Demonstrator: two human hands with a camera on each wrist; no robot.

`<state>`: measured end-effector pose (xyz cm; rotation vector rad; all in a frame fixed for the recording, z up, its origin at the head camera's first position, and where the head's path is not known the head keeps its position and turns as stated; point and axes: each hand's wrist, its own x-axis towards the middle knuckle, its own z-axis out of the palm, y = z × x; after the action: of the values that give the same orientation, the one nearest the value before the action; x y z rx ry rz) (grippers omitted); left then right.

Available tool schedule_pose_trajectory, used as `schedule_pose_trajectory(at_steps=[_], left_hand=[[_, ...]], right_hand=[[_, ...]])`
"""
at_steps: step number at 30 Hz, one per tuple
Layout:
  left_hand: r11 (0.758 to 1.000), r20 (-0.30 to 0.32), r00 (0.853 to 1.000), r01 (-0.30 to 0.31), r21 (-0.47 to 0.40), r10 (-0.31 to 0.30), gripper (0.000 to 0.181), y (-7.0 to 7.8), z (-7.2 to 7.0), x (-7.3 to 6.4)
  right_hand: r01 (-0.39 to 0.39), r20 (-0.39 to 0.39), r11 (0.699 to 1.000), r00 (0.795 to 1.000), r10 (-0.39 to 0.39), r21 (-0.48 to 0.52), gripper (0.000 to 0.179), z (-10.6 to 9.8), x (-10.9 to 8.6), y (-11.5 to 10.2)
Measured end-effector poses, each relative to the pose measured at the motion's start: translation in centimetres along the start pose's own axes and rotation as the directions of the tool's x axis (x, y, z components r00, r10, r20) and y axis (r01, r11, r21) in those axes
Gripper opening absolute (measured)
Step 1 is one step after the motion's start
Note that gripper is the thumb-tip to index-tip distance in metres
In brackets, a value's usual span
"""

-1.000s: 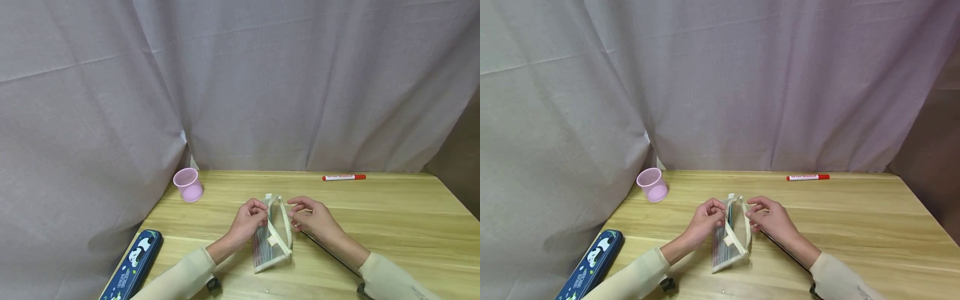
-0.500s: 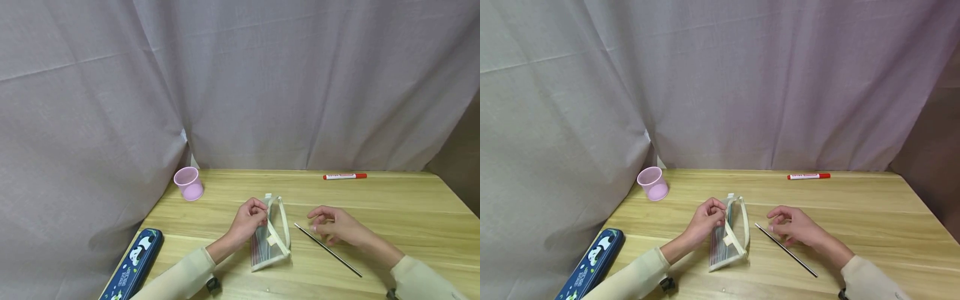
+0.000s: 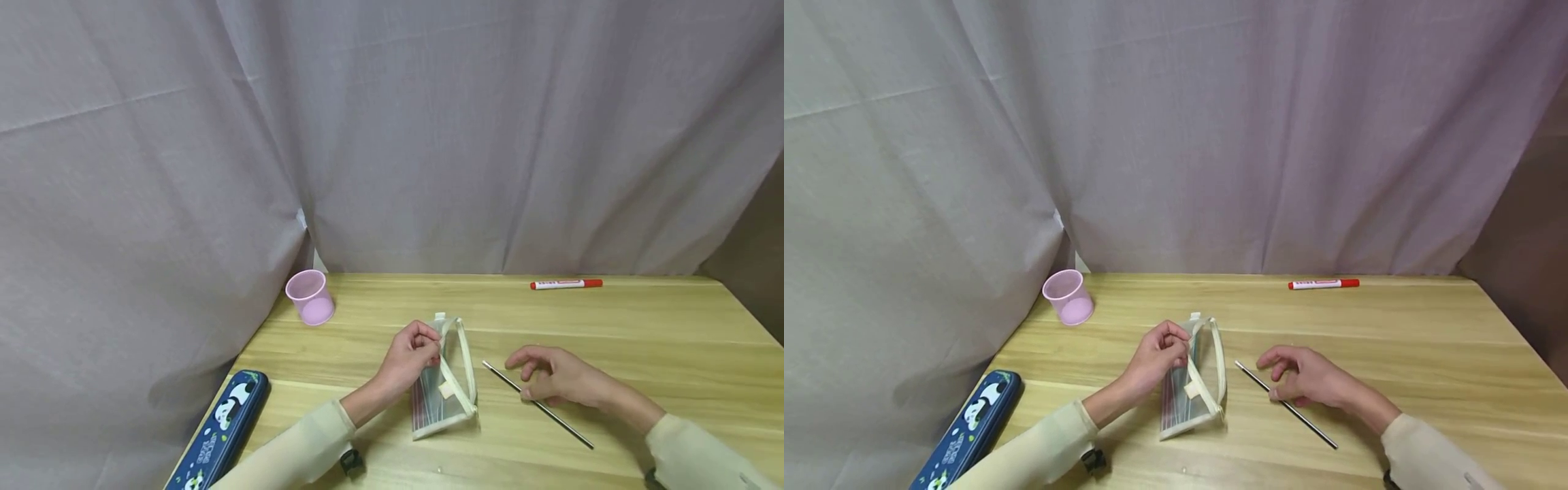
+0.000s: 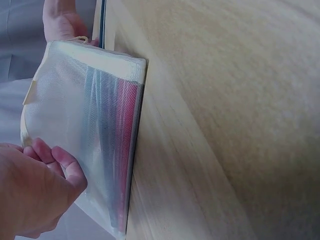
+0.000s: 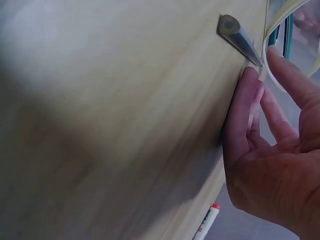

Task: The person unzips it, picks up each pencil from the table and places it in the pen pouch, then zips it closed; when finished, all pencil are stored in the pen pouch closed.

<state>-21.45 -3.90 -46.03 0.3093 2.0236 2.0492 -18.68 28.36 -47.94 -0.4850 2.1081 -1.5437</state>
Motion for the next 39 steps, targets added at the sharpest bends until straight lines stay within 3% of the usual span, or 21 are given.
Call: schedule_pose_trajectory(at_steps=[10,15,26,39], left_hand=[[1.0,-0.003,1.0,0.001,0.002,-0.001,0.021,0.1,0.0,0.1],[1.0,-0.001,1.0,0.003,0.001,-0.003,0.021,0.2,0.0,0.1],[1.0,-0.004,1.0,0.005,-0.012,-0.005,0.019,0.5,0.1,0.0],[1.0,-0.007,1.0,0.001,0.001,-0.001,0.02,0.3,0.0,0.2]], right_hand=[[-0.002,-0.02,0.989,1.0,-0.001,-0.146,0.045,0.2,0.3,-0.5],[-0.013,-0.041,0.977,0.999,0.005,-0.213,0.048,0.6,0.3,-0.9],[-0.011,-0.092,0.909,0.995,-0.03,-0.417,0.049,1.5,0.3,-2.0],[0.042,-0.054,0.888,0.996,-0.075,-0.458,0.048,1.7,0.4,-2.0]])
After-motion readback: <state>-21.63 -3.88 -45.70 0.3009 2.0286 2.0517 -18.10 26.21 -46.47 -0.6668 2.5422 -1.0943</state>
